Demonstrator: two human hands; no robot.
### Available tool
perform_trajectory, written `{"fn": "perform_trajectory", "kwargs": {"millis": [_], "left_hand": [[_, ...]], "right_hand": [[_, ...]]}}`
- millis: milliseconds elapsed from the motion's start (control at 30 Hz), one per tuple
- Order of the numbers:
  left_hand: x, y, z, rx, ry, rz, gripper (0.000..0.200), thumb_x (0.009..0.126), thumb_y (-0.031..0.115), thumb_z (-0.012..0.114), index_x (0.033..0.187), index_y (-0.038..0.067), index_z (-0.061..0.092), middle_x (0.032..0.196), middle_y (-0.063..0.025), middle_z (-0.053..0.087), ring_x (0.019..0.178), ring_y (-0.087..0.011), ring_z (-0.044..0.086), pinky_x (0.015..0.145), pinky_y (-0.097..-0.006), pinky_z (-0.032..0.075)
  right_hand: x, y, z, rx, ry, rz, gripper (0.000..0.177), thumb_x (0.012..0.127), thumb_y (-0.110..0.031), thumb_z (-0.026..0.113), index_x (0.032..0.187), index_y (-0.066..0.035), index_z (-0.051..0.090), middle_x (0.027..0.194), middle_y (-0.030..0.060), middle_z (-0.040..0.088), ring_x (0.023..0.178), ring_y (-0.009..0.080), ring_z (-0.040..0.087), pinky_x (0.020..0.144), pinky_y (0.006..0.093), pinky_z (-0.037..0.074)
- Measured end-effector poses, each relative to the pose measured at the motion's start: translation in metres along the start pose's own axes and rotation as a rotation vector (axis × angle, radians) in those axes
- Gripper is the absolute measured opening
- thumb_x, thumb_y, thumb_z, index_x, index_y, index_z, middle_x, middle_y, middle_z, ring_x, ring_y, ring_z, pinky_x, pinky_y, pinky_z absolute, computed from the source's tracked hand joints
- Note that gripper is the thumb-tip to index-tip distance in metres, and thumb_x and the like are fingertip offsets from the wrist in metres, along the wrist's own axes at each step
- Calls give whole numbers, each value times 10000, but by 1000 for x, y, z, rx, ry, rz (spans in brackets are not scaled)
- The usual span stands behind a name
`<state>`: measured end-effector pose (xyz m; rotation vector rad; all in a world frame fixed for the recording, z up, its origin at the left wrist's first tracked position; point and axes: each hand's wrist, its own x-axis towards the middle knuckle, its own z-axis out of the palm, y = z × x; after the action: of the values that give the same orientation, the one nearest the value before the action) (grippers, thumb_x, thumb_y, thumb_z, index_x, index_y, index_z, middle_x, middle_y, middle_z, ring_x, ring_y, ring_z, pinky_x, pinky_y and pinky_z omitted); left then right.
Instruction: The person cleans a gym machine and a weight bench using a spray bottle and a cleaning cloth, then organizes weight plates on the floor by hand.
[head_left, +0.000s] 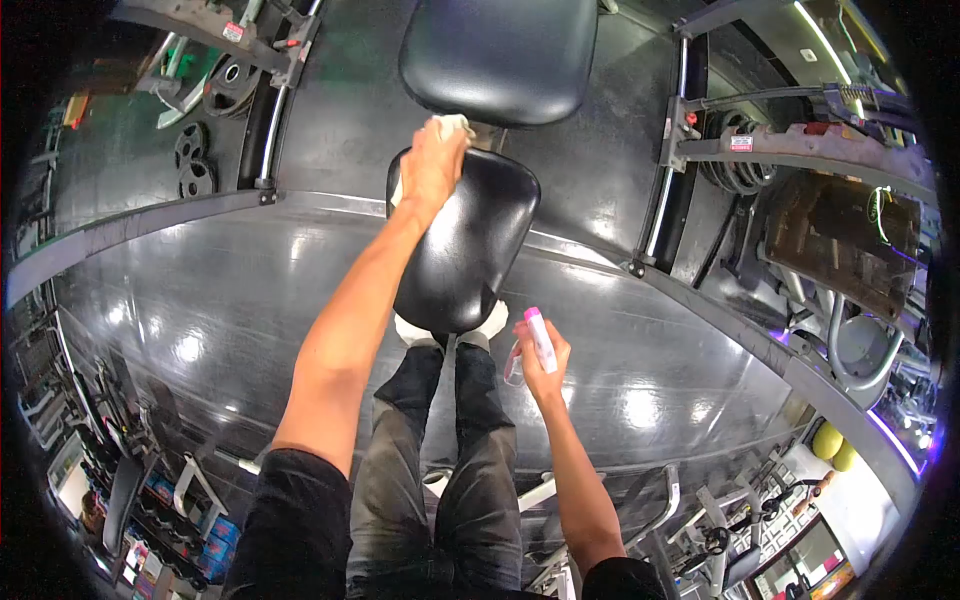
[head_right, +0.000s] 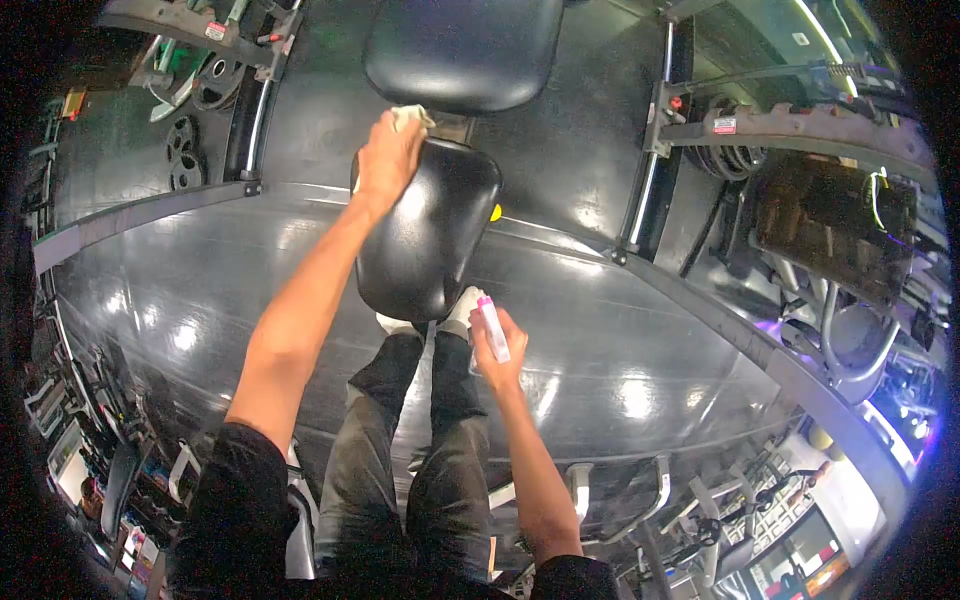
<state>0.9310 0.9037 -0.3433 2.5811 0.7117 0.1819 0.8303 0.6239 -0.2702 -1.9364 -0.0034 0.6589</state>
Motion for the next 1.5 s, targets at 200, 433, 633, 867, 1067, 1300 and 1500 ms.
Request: {"fn": "perform_trajectory", "kwargs": {"millis": [200, 433, 633, 867, 1067, 1300, 1500], "left_hand": [[-130, -6, 4, -256, -294, 770, 168, 770, 179, 585, 933, 142, 598, 891, -67, 526, 826, -250, 581, 681, -351, 530], [-10, 28, 12, 139, 33, 844, 211, 783, 150, 542, 992, 127, 565, 928, -57, 531, 827, -251, 578, 598, -332, 542], [-11, 51, 29, 62, -102, 479, 121, 802, 177, 567, 906, 147, 620, 981, -94, 524, 885, -280, 572, 623, -368, 534], [-163, 10, 9, 164, -577, 952, 209, 770, 189, 569, 966, 186, 641, 1120, -43, 537, 1012, -254, 556, 742, -346, 545], [-155, -33, -28, -565, -482, 69, 228, 869, 230, 582, 1054, 98, 579, 972, -124, 551, 903, -318, 578, 762, -373, 484], [-209, 19, -92, -1015, -225, -435, 317, 908, 187, 535, 1183, 46, 465, 1025, -152, 573, 981, -219, 544, 872, -337, 420], [-238, 101, -213, -1305, -252, -372, 480, 889, 41, 480, 1335, 50, 302, 1182, -146, 448, 1107, -230, 458, 928, -348, 404]], "right_hand": [[-2, -9, 9, 104, -4, -4, 169, 854, -166, 602, 786, -12, 619, 556, 18, 561, 510, 77, 523, 478, 250, 409], [-9, -9, 10, 123, -15, 27, 181, 863, -182, 608, 793, -17, 627, 564, 19, 559, 521, 79, 526, 485, 247, 411], [-15, -7, 6, 118, 29, 22, 160, 863, -157, 597, 819, -8, 634, 587, 29, 580, 534, 84, 537, 495, 250, 422], [-23, -20, 7, 123, 9, -12, 138, 861, -129, 588, 849, 1, 634, 620, 37, 591, 540, 85, 540, 500, 246, 427], [-41, -67, 6, 11, -22, -98, 151, 799, -102, 642, 857, -27, 525, 626, 24, 515, 558, 109, 494, 535, 274, 425], [-67, -117, 17, -170, 23, -502, 256, 797, -53, 620, 1017, -8, 496, 955, 120, 503, 819, 222, 512, 736, 337, 431], [-109, -198, 15, -111, 41, -423, 308, 803, -112, 646, 1057, 13, 523, 1234, 196, 456, 1097, 328, 487, 910, 382, 402]]}}
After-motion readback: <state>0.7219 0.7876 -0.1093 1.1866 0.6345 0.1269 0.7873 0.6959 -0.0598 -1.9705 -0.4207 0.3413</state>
